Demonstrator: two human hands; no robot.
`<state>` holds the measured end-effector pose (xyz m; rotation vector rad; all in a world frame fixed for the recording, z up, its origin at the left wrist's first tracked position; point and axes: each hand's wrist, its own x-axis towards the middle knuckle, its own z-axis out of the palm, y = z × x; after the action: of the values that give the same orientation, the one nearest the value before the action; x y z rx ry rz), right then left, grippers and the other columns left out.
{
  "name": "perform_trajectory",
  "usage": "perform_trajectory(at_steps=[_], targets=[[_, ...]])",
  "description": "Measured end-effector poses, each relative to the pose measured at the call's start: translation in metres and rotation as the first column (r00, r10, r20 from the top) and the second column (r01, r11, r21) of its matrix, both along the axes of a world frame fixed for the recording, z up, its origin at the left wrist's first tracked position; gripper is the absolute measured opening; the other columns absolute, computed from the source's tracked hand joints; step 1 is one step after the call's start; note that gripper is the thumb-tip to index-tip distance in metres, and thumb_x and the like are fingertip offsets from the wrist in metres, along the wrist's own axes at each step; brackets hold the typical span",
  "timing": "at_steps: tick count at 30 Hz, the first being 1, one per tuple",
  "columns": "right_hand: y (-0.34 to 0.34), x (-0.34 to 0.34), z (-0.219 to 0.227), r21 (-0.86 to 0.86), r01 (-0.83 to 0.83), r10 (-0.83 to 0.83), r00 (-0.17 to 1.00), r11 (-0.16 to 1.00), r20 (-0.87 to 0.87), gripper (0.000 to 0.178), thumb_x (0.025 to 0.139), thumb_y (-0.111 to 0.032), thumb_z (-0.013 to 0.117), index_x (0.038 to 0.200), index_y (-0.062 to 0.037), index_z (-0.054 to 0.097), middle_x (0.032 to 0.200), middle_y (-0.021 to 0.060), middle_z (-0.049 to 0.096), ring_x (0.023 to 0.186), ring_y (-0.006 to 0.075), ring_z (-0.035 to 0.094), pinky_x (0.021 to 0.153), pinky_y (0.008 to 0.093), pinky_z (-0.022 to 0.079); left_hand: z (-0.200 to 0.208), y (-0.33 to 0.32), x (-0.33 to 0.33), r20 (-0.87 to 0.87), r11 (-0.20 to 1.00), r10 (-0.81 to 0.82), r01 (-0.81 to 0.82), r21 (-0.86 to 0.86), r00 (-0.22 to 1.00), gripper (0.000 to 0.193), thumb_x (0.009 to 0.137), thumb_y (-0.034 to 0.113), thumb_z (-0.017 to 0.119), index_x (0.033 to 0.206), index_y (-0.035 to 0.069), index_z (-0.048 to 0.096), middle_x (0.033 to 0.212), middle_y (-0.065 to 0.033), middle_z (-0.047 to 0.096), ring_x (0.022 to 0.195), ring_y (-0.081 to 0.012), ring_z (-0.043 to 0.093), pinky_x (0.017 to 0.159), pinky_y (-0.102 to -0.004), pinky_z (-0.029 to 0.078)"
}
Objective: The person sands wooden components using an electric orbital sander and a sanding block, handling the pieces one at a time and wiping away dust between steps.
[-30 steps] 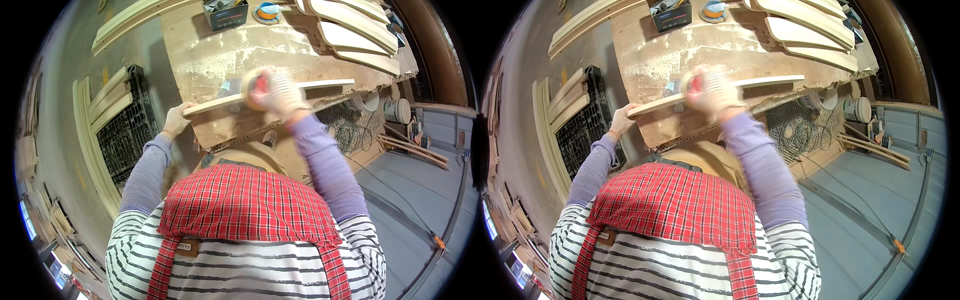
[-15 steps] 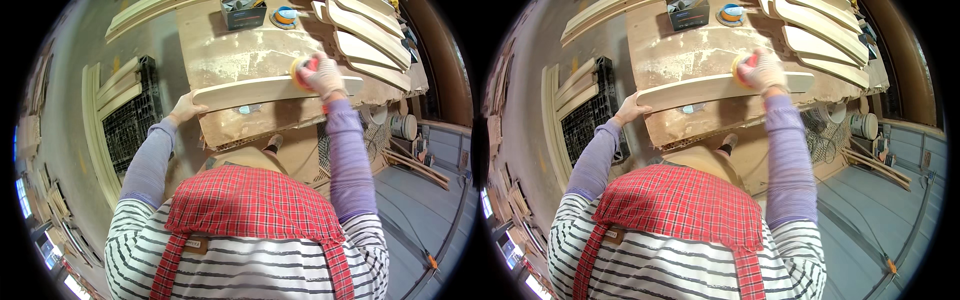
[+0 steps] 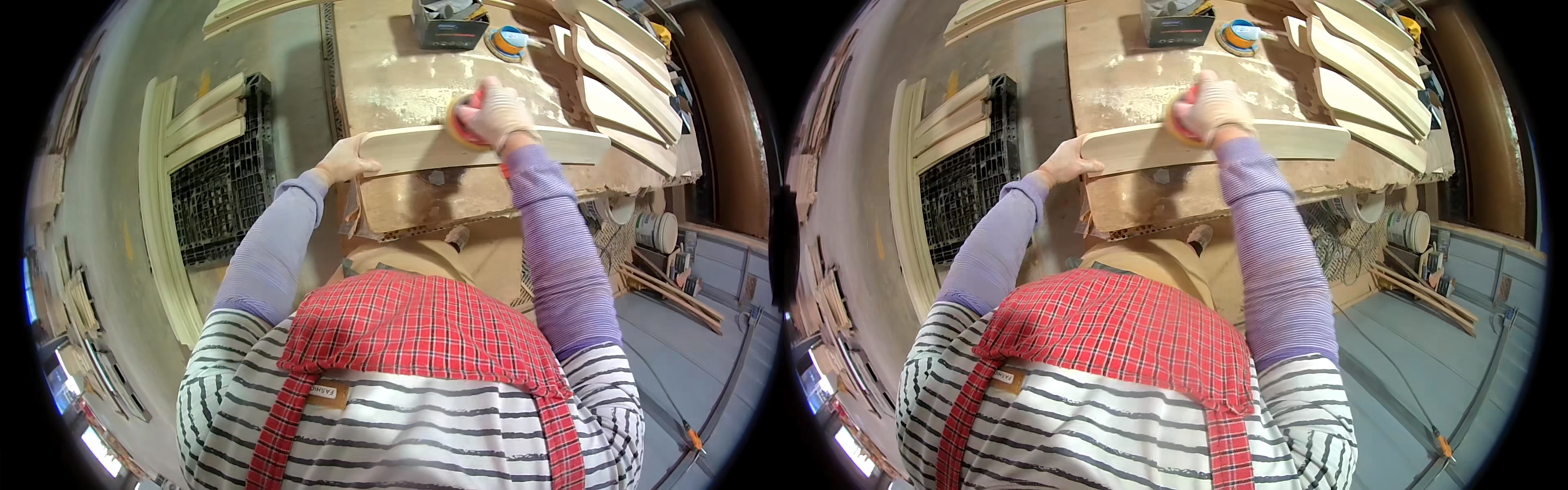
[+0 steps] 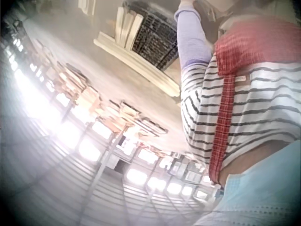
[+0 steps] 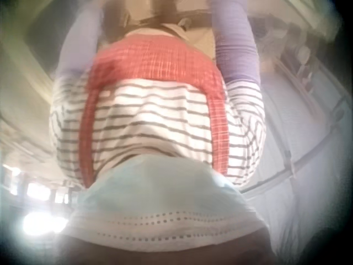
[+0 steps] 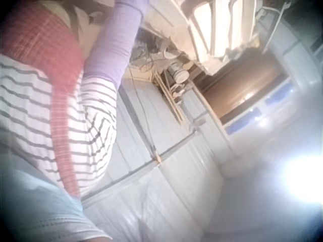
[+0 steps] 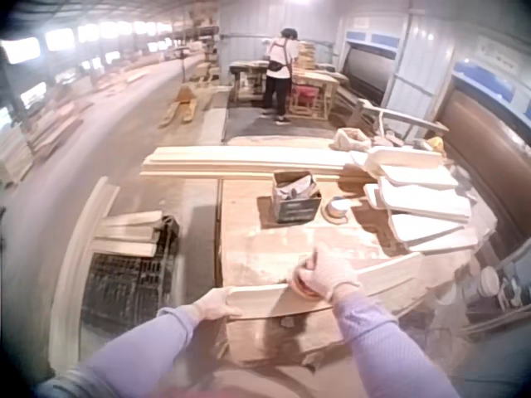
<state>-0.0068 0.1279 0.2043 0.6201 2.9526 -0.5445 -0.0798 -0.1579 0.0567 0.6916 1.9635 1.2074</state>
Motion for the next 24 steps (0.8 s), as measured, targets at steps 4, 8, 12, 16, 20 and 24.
perform_trajectory(at_steps=[4,8,12,16,20,24], targets=[[-0.085,0.018,-0.013,-0.06,-0.344,0.342,0.939,0.937,-0.04,0.037,0.078,-0.031,0.075,0.111,-0.021,0.059,0.112,0.0226,0.056,0.093,0.0409,0.064,0.083,0.0455,0.054,0.001,-0.004,-0.003,-0.071,0.998,-0.066,0.065,-0.017,0.995,0.062,0.078,0.01,0.078,0.135,0.001,0.055,0.12,-0.0086,0.066,0.109,-0.016,0.06,0.1,-0.0315,0.046],[-0.048,0.038,-0.029,-0.038,-0.241,0.228,0.95,0.97,-0.213,0.034,0.08,-0.024,0.074,0.109,-0.018,0.058,0.107,0.0226,0.055,0.088,0.0389,0.065,0.079,0.0434,0.055,-0.005,0.0,-0.004,-0.003,1.0,-0.027,0.027,0.004,1.0,0.061,0.077,0.01,0.079,0.133,0.003,0.056,0.119,-0.0067,0.067,0.108,-0.0152,0.06,0.1,-0.0313,0.046],[-0.035,0.007,-0.019,-0.103,-0.076,0.071,0.996,0.992,-0.047,0.031,0.077,-0.026,0.075,0.102,-0.014,0.06,0.098,0.0227,0.061,0.083,0.0402,0.065,0.076,0.0464,0.054,0.001,0.005,-0.005,-0.106,0.994,-0.085,0.078,-0.072,0.991,0.062,0.076,0.015,0.079,0.133,0.003,0.057,0.115,-0.0074,0.069,0.104,-0.015,0.062,0.096,-0.0322,0.048],[-0.108,0.037,-0.005,-0.087,-0.293,0.287,0.955,0.952,-0.07,0.026,0.081,-0.022,0.067,0.105,-0.0175,0.058,0.111,0.0236,0.059,0.089,0.0412,0.065,0.078,0.0489,0.055,-0.01,-0.034,0.015,-0.08,0.997,-0.07,0.073,0.035,0.994,0.062,0.072,0.021,0.075,0.13,0.006,0.059,0.112,-0.0134,0.07,0.103,-0.0208,0.066,0.095,-0.0344,0.05],[-0.055,0.083,-0.021,-0.108,-0.18,0.155,0.965,0.978,-0.211,0.033,0.081,-0.023,0.069,0.112,-0.0162,0.058,0.113,0.0236,0.057,0.091,0.0402,0.064,0.078,0.0493,0.054,0.009,-0.071,0.04,0.162,0.999,0.034,-0.032,-0.017,0.986,0.056,0.076,0.012,0.077,0.127,0.001,0.059,0.114,-0.0075,0.069,0.103,-0.0129,0.062,0.094,-0.0314,0.05],[0.096,0.101,-0.043,-0.22,0.195,-0.256,0.919,0.956,-0.3,0.053,0.073,-0.028,0.077,0.118,-0.0053,0.059,0.092,0.0191,0.066,0.08,0.0299,0.067,0.075,0.0422,0.055,0.008,-0.072,0.048,0.201,0.996,0.07,-0.058,-0.065,0.977,0.054,0.076,0.007,0.078,0.127,0.0,0.059,0.113,-0.0053,0.068,0.103,-0.011,0.06,0.093,-0.0302,0.05]])
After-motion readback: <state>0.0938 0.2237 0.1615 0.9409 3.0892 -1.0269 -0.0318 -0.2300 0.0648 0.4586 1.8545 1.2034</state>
